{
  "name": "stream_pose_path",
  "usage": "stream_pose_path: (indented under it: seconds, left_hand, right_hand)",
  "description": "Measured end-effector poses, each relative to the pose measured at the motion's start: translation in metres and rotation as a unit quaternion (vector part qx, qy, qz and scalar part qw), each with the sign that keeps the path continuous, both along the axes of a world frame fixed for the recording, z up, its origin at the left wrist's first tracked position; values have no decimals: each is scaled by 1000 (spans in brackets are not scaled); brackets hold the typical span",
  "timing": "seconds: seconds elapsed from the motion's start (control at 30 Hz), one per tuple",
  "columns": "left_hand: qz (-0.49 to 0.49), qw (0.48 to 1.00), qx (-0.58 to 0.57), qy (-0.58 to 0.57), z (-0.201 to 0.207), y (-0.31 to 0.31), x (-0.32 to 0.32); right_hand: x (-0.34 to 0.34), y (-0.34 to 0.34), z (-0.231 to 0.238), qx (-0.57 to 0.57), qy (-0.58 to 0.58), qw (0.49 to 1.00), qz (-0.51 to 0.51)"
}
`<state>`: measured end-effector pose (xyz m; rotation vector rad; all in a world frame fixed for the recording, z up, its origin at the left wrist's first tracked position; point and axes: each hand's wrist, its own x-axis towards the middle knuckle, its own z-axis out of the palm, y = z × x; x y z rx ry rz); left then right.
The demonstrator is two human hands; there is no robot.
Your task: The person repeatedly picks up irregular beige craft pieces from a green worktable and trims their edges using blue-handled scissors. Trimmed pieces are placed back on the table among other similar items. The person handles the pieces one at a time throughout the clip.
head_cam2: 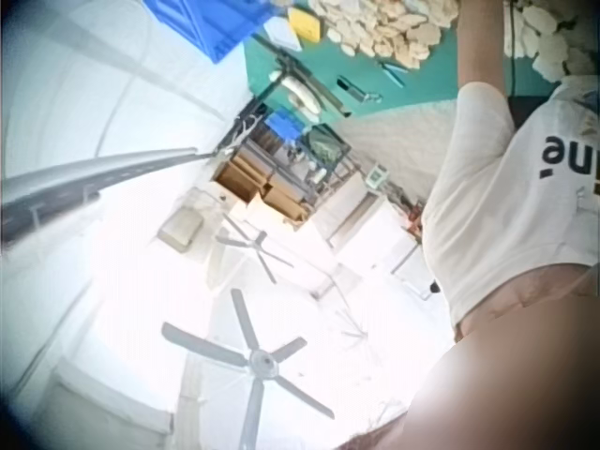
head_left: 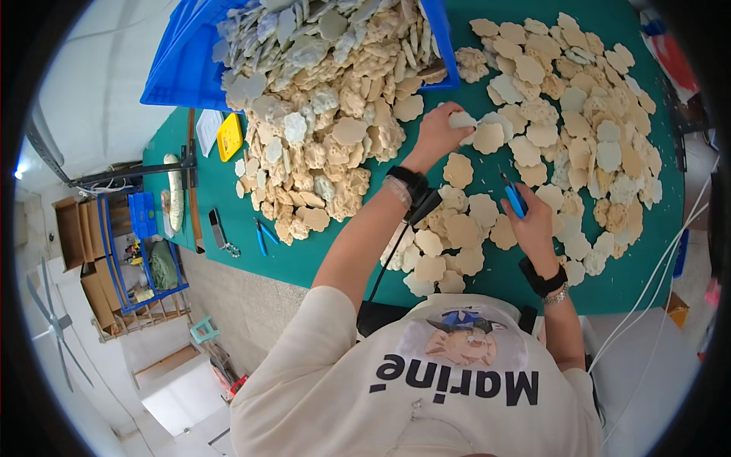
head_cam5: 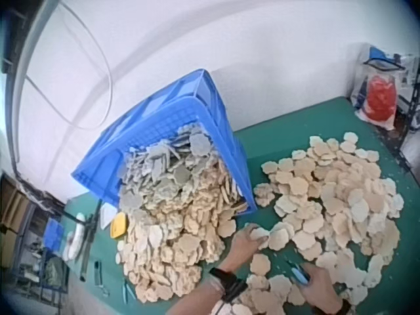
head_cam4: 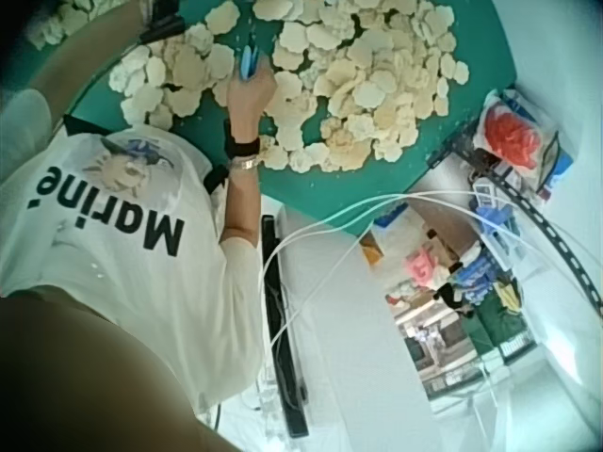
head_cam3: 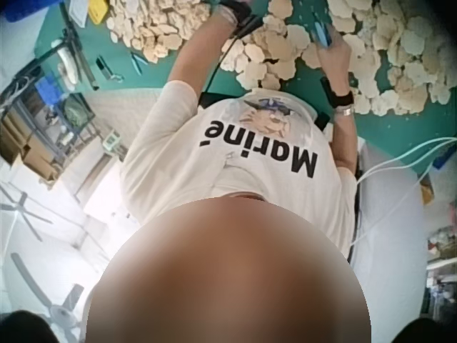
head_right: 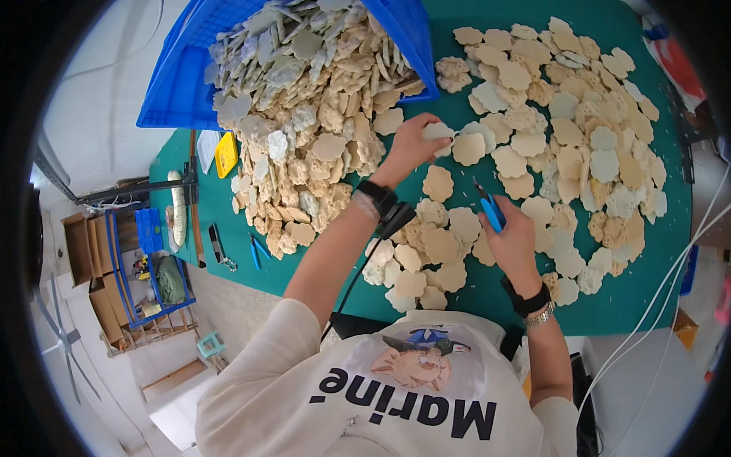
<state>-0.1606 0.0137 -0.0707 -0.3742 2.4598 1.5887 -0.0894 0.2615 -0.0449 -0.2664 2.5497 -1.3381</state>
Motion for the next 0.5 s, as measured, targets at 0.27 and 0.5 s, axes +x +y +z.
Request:
stream_pose_path:
  seconds: [0.27, 0.5]
  left_hand:
    - [-48, 952, 298, -58, 63, 9, 81]
    - [-57, 962, 260, -56, 73, 13, 108]
  right_hand:
    - [2, -8, 19, 0, 60, 995, 82]
    - [21, -13, 38, 1, 82, 989, 119]
